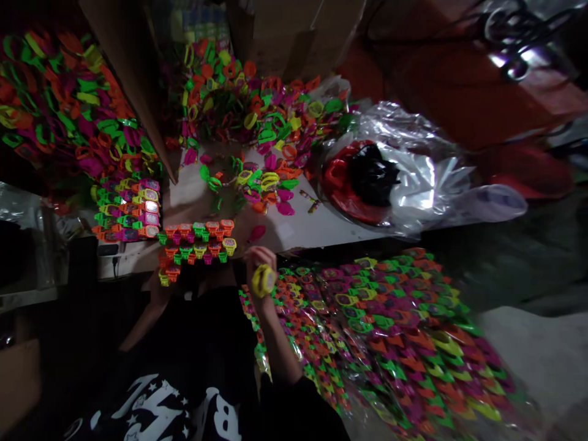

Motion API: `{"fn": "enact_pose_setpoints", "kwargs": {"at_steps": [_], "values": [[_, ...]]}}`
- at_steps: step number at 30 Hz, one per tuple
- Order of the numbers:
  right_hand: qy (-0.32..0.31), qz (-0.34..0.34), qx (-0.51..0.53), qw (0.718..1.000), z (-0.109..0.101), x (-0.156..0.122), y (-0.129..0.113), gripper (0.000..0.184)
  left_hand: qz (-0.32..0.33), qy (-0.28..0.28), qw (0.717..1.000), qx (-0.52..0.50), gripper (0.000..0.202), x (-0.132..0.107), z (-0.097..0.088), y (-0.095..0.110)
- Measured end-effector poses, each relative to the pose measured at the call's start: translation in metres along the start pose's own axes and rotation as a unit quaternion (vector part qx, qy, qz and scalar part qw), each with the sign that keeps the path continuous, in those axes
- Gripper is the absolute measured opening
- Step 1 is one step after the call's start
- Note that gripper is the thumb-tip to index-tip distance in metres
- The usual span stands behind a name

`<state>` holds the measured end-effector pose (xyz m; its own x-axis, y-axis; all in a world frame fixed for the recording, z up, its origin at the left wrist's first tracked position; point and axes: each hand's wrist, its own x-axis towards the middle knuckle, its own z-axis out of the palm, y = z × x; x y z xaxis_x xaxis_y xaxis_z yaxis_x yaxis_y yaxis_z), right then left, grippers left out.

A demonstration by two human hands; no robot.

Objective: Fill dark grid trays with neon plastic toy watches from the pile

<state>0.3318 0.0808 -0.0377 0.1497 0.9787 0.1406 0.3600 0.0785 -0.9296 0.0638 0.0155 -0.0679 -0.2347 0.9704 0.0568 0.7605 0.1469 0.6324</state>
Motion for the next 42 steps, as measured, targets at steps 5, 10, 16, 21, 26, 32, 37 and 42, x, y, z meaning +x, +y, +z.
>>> {"fn": "enact_pose_setpoints", "kwargs": {"at_steps": [5, 10, 16, 21, 26, 32, 37, 42], "values": [[-0.222, -0.059, 0.079, 0.970, 0.052, -0.061, -0.011, 0.021, -0.007, -0.020, 0.999, 0.026, 0.009, 0.010, 0.002, 0.003], [-0.264, 0.027, 0.102, 0.959, 0.097, -0.060, -0.007, 0.024, -0.010, -0.047, 0.998, 0.036, 0.011, 0.013, 0.001, 0.002], [-0.263, 0.032, 0.042, 0.963, 0.103, -0.051, -0.005, 0.024, -0.012, -0.066, 0.997, 0.039, 0.015, 0.013, 0.002, -0.001], [-0.282, 0.030, -0.086, 0.955, 0.096, -0.041, -0.022, 0.036, -0.002, -0.076, 0.997, 0.033, 0.017, 0.014, 0.001, 0.001], [-0.312, 0.052, -0.143, 0.938, 0.095, -0.032, -0.033, 0.049, 0.005, -0.086, 0.996, 0.029, 0.015, 0.014, -0.002, 0.001], [-0.329, 0.045, -0.149, 0.931, 0.096, -0.032, -0.030, 0.045, 0.008, -0.092, 0.995, 0.033, 0.013, 0.015, -0.003, 0.004], [-0.325, 0.032, -0.142, 0.934, 0.093, -0.035, -0.030, 0.044, 0.015, -0.098, 0.994, 0.040, 0.013, 0.015, -0.003, 0.004], [-0.331, 0.009, -0.164, 0.929, 0.096, -0.033, -0.037, 0.039, 0.021, -0.108, 0.993, 0.044, 0.012, 0.015, -0.003, 0.002]]}}
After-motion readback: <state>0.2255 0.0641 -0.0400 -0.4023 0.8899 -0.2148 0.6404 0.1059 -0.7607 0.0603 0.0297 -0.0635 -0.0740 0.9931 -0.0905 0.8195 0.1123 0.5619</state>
